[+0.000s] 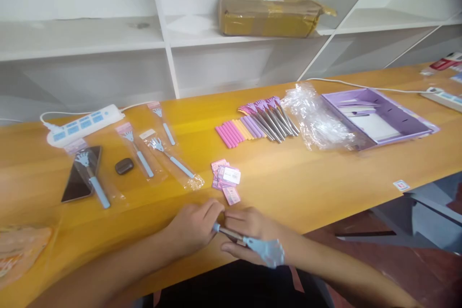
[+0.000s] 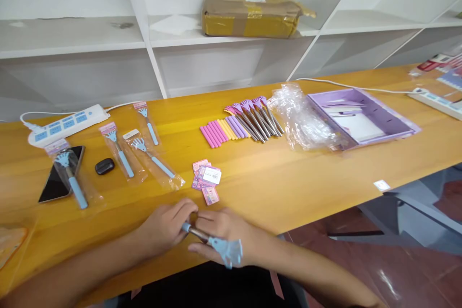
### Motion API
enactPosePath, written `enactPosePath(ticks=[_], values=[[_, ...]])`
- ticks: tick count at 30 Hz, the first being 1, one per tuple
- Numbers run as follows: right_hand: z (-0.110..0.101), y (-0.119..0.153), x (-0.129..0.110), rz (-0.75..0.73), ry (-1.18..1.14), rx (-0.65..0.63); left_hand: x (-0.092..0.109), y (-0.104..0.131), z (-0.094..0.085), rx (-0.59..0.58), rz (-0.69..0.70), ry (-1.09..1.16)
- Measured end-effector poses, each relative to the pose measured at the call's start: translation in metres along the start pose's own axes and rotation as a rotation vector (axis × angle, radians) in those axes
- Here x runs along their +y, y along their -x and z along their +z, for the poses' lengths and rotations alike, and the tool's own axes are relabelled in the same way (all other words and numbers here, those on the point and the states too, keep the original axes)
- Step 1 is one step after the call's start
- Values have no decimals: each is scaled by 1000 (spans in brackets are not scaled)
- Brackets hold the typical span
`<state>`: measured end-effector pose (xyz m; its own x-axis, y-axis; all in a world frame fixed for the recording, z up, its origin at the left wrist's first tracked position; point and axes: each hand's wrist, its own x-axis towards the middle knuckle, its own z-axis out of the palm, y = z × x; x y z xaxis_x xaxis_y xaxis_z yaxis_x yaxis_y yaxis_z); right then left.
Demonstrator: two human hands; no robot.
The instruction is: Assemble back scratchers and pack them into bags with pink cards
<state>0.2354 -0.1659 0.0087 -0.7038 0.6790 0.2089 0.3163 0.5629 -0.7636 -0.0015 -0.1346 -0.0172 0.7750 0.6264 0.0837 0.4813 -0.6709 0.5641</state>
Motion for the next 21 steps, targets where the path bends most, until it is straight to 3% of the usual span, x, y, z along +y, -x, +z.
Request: enactPosePath(ticks=[4,12,17,21], values=[[26,4,-12,88,-47,104,2,-1,6,30,160,-263],[54,-1,-18,425,-385,258,-3,-2,9,210,253,-329],[71,-5,-10,432,-340,306,-13,-7,7,365,381,-597],[85,-2,-2,433,-415,394,-16,-15,-3,412,504,-706]])
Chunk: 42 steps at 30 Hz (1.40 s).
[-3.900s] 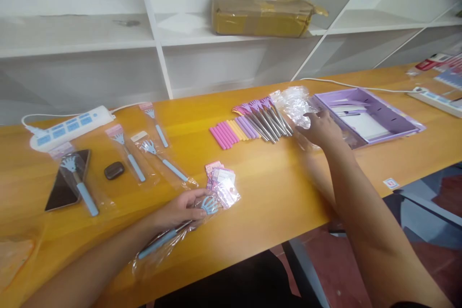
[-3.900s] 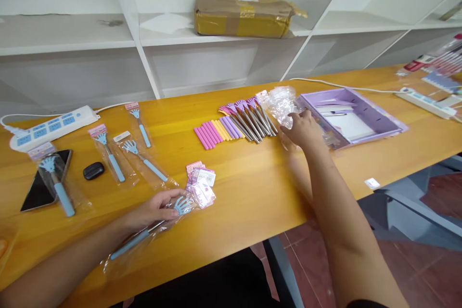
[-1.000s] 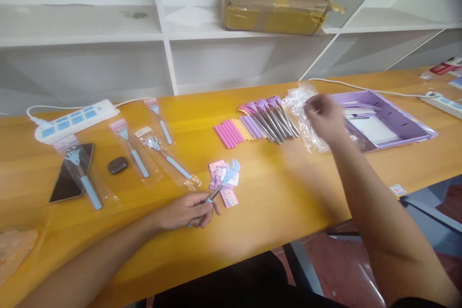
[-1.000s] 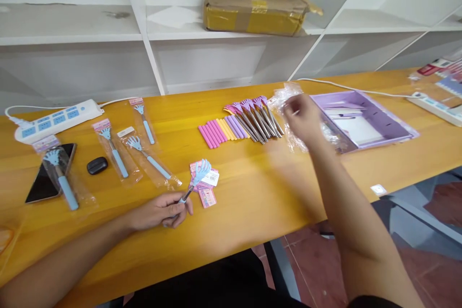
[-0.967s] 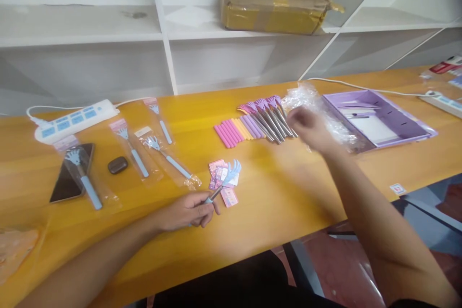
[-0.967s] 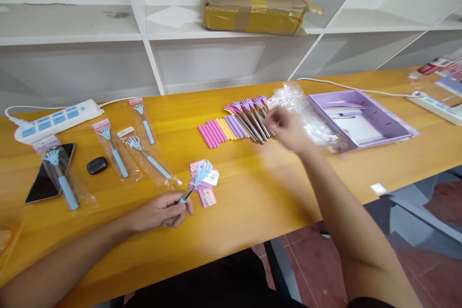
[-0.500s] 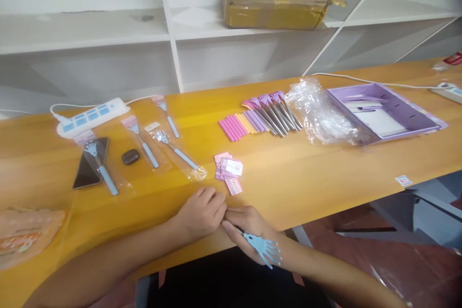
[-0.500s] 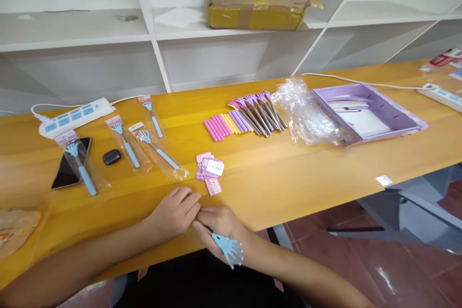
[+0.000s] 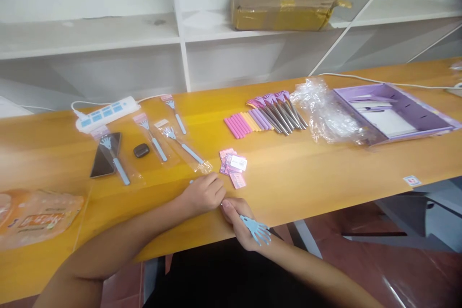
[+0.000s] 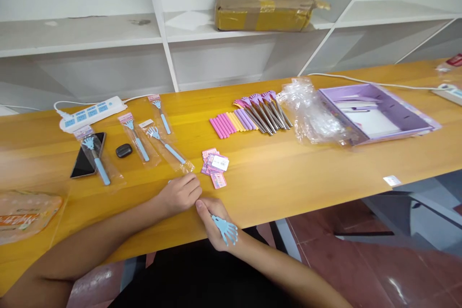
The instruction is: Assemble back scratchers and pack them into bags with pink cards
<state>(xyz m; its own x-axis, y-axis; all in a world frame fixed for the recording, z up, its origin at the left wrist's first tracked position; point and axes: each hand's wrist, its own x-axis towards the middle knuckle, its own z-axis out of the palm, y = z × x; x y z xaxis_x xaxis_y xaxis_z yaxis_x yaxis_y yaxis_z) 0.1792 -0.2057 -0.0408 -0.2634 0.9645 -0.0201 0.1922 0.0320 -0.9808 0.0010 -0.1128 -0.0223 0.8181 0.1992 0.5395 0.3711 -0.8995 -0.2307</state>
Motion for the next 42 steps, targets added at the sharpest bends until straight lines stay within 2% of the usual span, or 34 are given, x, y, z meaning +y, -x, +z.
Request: enactPosePath(ticks=[9,12,18,22,25,29,32,35,38,42], values=[[11,6,12,84,-208,49,-12,-2,-1,30,70,13],[11,6,9,93,-244,58,-14,0,1,28,56,11],[7,9,1,102,-242,47,-15,4,3,-67,36,-3],[-1,23,-6,79,-197,69,-28,10,0,-70,25,-8],[-19,41,-15,-32,-106,118,-50,17,-8,-64,0,-31],[-66,66,-29,-258,36,154,-68,24,-16,-68,-72,-33],[-105,72,-43,-352,134,239,-63,25,-10,-51,-78,17],[-130,66,-57,-436,173,362,-51,26,3,-42,-64,80],[-140,53,-71,-422,163,464,-46,29,11,-36,-90,140],[-161,24,-78,-278,165,614,-50,34,13,-75,-155,229]])
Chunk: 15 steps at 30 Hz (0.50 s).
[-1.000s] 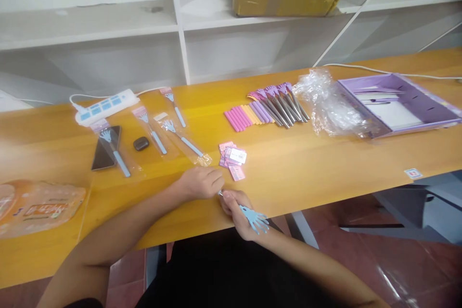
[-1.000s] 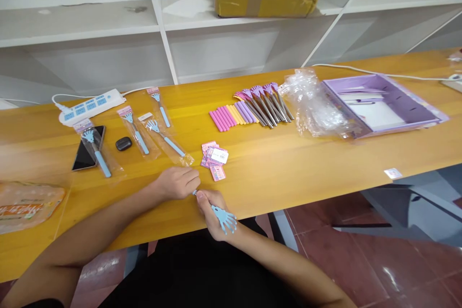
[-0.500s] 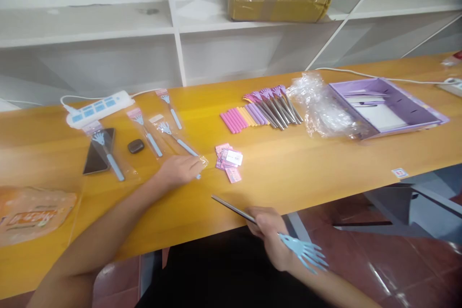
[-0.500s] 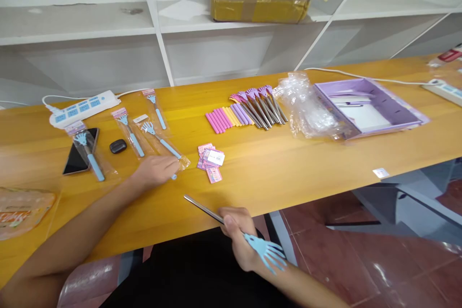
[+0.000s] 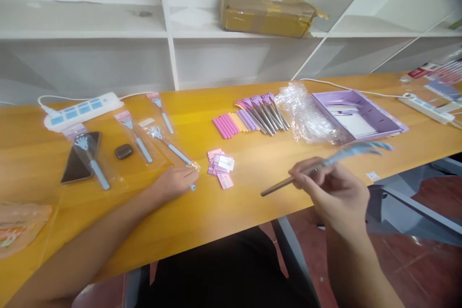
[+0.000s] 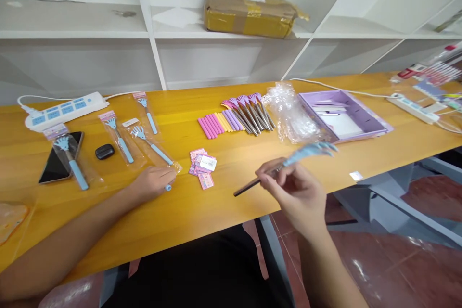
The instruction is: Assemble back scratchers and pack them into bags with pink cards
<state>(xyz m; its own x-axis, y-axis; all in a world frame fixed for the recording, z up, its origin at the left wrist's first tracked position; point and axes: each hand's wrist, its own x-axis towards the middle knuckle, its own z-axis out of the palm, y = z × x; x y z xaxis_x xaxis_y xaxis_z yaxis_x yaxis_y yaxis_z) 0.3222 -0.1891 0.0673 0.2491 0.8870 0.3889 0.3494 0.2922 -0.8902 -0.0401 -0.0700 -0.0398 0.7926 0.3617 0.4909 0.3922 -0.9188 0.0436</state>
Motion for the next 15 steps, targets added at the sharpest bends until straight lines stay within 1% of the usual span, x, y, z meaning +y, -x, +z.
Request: enactPosePath(ticks=[2,4,7,9,10,12,14,15], values=[[-9,-31,13,80,52,42,-3,2,0,-31,-24,45],[-25,-69,30,115,156,109,-5,2,3,-51,-30,85],[-52,-126,52,100,494,255,-7,2,7,-58,-19,120],[-62,-155,61,77,658,301,-7,3,8,-65,-20,115],[-63,-166,65,77,677,305,-7,3,8,-72,-22,108],[-59,-181,73,106,619,274,-7,2,7,-88,-27,93],[-48,-189,83,135,543,215,-6,2,5,-93,-27,89],[-42,-193,88,133,540,190,-6,1,5,-92,-27,92]])
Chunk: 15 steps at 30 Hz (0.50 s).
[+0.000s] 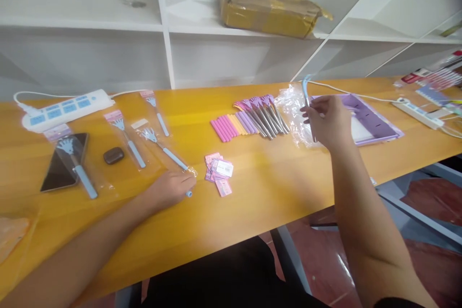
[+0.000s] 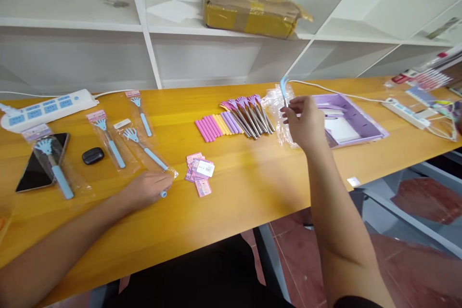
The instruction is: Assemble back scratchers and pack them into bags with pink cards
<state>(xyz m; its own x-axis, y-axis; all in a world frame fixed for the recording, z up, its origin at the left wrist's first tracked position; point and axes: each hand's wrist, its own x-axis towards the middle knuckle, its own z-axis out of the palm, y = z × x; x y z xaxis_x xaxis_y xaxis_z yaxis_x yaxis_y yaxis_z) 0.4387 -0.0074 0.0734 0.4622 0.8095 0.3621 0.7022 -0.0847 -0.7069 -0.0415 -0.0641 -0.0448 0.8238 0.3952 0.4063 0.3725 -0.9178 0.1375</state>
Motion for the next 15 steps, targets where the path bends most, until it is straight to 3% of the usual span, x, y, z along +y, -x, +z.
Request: enactPosePath(ticks=[5,8,15], values=[[43,-16,12,-70,225,-2,1,-2,-2,0,-5,36],[63,-30,25,-74,223,-33,1,-2,-3,-4,-6,34],[77,-65,45,42,88,-35,0,-2,-4,-24,-13,59]])
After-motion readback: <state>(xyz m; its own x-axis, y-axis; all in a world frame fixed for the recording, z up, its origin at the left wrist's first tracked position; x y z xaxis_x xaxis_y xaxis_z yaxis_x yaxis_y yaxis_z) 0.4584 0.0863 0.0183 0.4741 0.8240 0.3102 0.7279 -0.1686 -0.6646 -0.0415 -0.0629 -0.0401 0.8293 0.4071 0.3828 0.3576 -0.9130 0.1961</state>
